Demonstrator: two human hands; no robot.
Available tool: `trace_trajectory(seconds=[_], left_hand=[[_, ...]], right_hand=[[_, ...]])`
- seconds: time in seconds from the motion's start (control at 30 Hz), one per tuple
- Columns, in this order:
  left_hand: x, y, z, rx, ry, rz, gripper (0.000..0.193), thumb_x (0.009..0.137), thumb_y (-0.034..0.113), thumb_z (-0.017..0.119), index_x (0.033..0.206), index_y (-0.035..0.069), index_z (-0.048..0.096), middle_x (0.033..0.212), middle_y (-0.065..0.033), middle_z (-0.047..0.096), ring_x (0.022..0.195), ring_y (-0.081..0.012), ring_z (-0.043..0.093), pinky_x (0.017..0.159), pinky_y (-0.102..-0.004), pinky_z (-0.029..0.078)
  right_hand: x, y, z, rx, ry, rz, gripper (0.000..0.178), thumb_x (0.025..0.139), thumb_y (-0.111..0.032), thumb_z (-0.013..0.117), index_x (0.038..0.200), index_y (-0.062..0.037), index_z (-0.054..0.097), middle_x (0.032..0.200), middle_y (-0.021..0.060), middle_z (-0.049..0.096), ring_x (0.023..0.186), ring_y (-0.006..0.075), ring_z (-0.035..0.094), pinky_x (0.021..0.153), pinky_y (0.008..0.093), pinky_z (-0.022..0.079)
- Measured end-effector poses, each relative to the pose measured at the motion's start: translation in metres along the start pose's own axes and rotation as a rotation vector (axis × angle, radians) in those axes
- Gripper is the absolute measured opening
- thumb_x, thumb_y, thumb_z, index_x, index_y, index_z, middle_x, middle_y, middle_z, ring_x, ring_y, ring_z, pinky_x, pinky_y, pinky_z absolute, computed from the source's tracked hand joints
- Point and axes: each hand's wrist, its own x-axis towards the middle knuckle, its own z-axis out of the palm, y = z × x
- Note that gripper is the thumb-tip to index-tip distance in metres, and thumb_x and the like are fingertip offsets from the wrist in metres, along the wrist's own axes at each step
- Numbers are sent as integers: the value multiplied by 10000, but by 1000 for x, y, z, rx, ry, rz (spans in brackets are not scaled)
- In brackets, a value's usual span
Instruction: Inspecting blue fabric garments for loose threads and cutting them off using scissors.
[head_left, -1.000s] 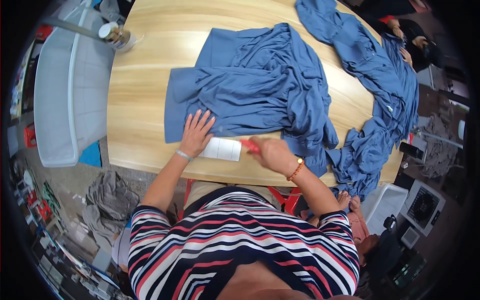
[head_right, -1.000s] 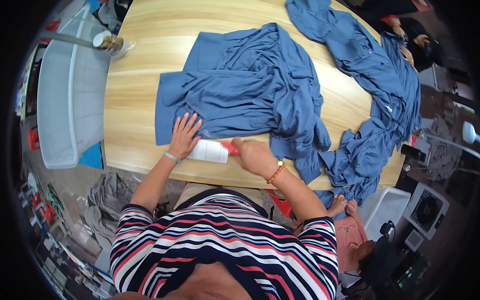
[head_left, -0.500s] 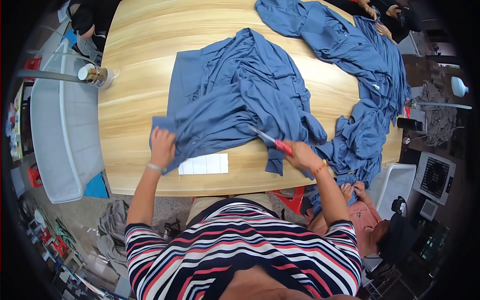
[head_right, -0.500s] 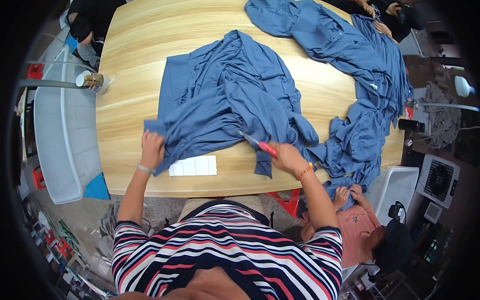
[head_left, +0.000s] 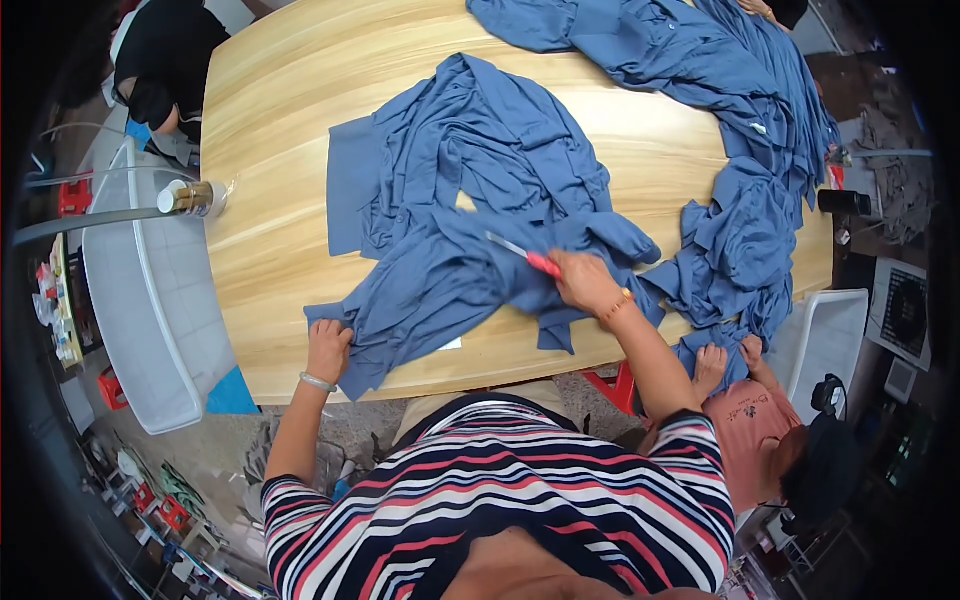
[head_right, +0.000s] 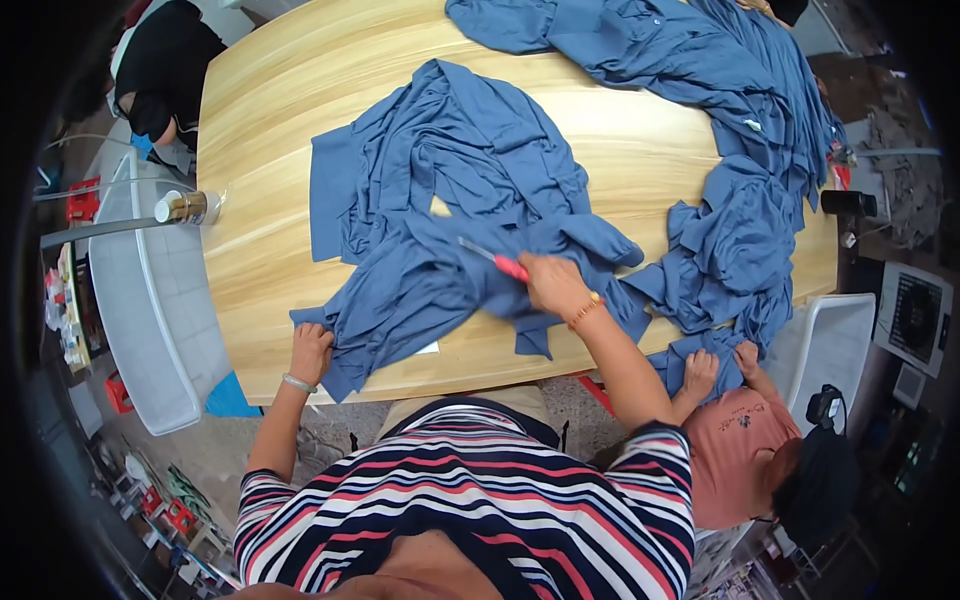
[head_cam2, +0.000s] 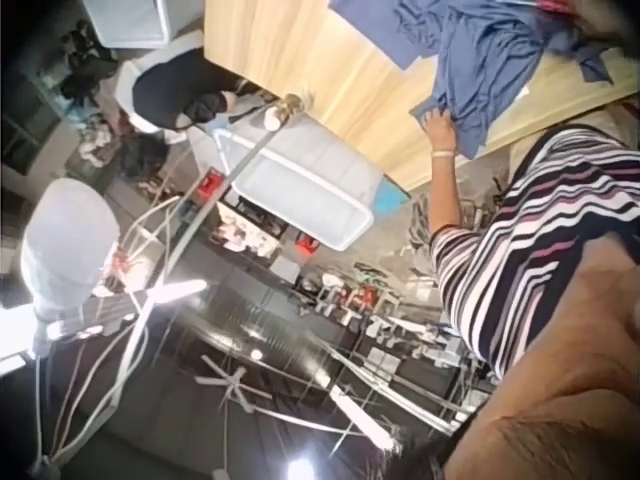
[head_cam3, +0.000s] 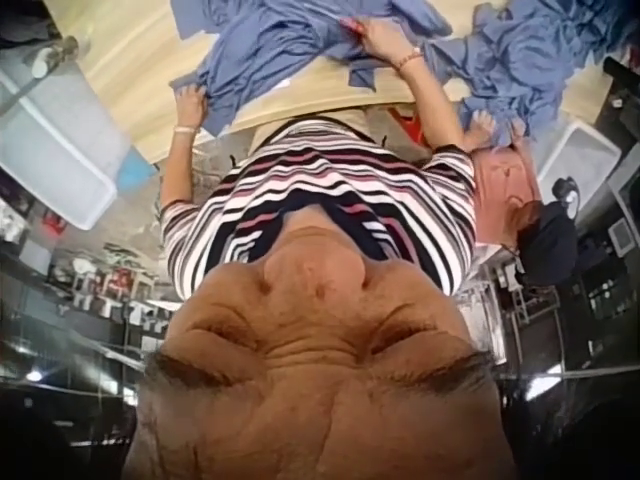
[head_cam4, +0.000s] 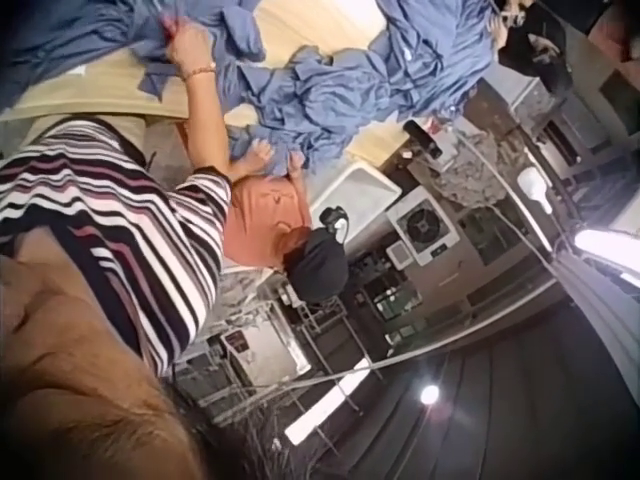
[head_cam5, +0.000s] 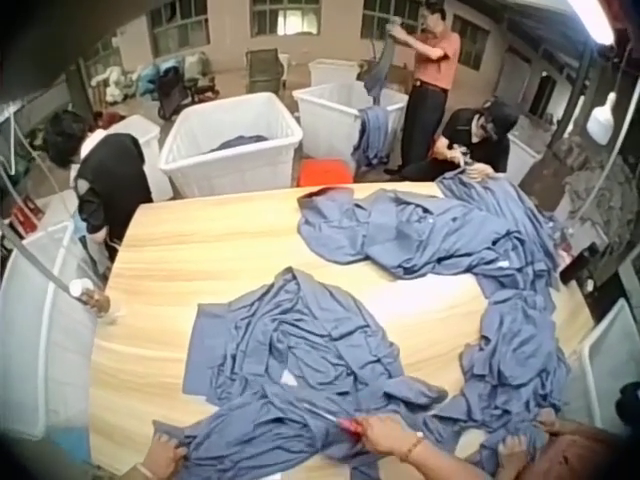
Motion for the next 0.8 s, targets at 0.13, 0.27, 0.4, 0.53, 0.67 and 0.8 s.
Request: trace_trajectory(seconds=[0.13,0.27,0.4,0.53,0.67,0.8], left_hand=[[7,-1,-24,-110,-305,-235,154,737,72,595,880,72,651,915,-155,629,935,-329,589,861,-470,451],[88,13,-36,-609,173,-243,304,831,225,641,1043,8,651,960,-200,658,903,-322,638,798,-385,509],[168,46,-20,-462,521,-199,343,761,142,725,1071,29,632,946,-152,649,905,-297,619,797,-370,485],[182,55,-3,-577,410,-303,267,751,147,756,952,13,644,802,-92,645,768,-186,604,674,-325,473],[179,52,21,-1383,399,-342,195,813,163,749,866,14,635,714,45,568,617,-29,466,544,-196,382],[169,41,32,-1584,355,-417,109,835,122,721,854,45,647,744,47,585,663,-19,492,578,-170,393]], right_hand=[[-52,6,-7,70,-218,38,231,804,-179,640,999,-70,581,875,190,628,850,400,606,717,470,480],[-45,-3,-39,101,41,68,251,803,-234,667,965,-62,583,863,154,624,841,367,608,712,444,480],[-24,-34,-55,87,113,-42,231,819,-220,655,966,-59,580,857,149,634,843,350,614,703,433,485],[-11,-64,-50,44,115,-100,248,840,-264,647,972,-64,582,763,178,631,745,370,622,640,448,479],[3,-89,-33,-48,5,-127,254,847,-303,633,896,-60,577,636,184,608,627,380,617,571,461,475],[10,-105,-26,-71,-138,-216,241,850,-291,626,918,-67,572,629,177,608,625,378,620,567,467,470]])
